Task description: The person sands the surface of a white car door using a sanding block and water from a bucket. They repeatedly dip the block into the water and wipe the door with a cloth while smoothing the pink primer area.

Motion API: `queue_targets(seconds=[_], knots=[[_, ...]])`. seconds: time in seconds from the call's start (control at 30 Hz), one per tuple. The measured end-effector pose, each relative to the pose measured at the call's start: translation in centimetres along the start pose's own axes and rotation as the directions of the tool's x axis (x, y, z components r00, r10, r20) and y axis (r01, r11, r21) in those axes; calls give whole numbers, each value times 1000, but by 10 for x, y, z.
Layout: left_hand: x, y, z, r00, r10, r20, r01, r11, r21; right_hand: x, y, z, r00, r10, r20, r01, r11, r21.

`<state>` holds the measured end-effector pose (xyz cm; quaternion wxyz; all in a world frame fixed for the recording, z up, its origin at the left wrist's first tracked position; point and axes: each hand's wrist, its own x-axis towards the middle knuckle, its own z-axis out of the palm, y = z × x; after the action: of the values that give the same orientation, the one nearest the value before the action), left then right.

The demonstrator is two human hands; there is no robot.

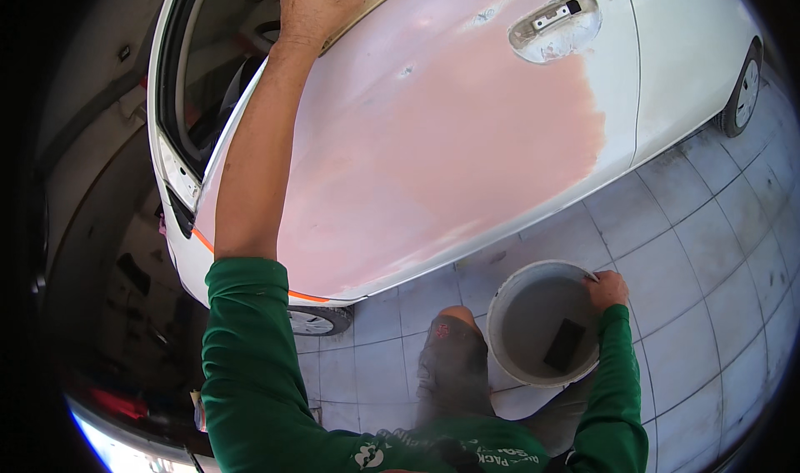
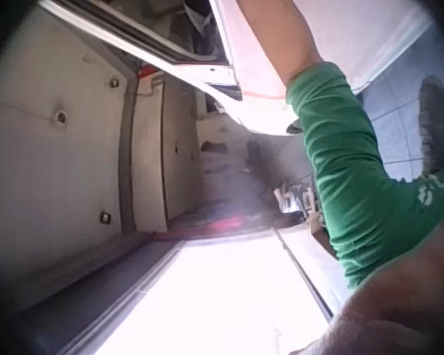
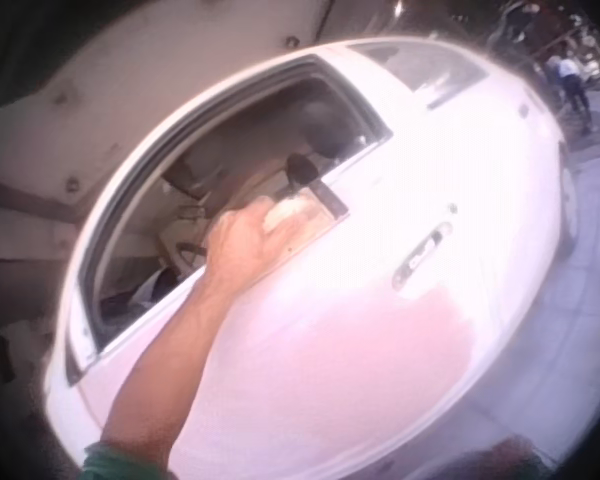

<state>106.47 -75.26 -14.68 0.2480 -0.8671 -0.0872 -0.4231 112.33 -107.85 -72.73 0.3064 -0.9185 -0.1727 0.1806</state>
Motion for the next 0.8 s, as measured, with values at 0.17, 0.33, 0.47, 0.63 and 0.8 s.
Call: queue_targets(seconds=[0.17, 0.33, 0.47, 0.63, 0.8], knots=[[-105, -44, 0, 976, 123, -181, -159, 967, -199, 8, 20, 1, 1000, 10, -21, -10, 1000, -25], [-38, -10, -7, 994, 37, -105, -39, 999, -18, 6, 6, 8, 999, -17, -33, 17, 1000, -13], [1, 7, -10, 988, 107, -109, -111, 993, -33, 1, -3, 4, 1000, -28, 5, 27, 999, 20], [-119, -40, 0, 969, 109, -220, -158, 962, -222, 3, 21, -3, 999, -1, -33, 1, 1000, 20], [-68, -40, -14, 978, 100, -185, -104, 995, -8, 8, 7, 6, 999, -46, -7, 46, 999, 24]])
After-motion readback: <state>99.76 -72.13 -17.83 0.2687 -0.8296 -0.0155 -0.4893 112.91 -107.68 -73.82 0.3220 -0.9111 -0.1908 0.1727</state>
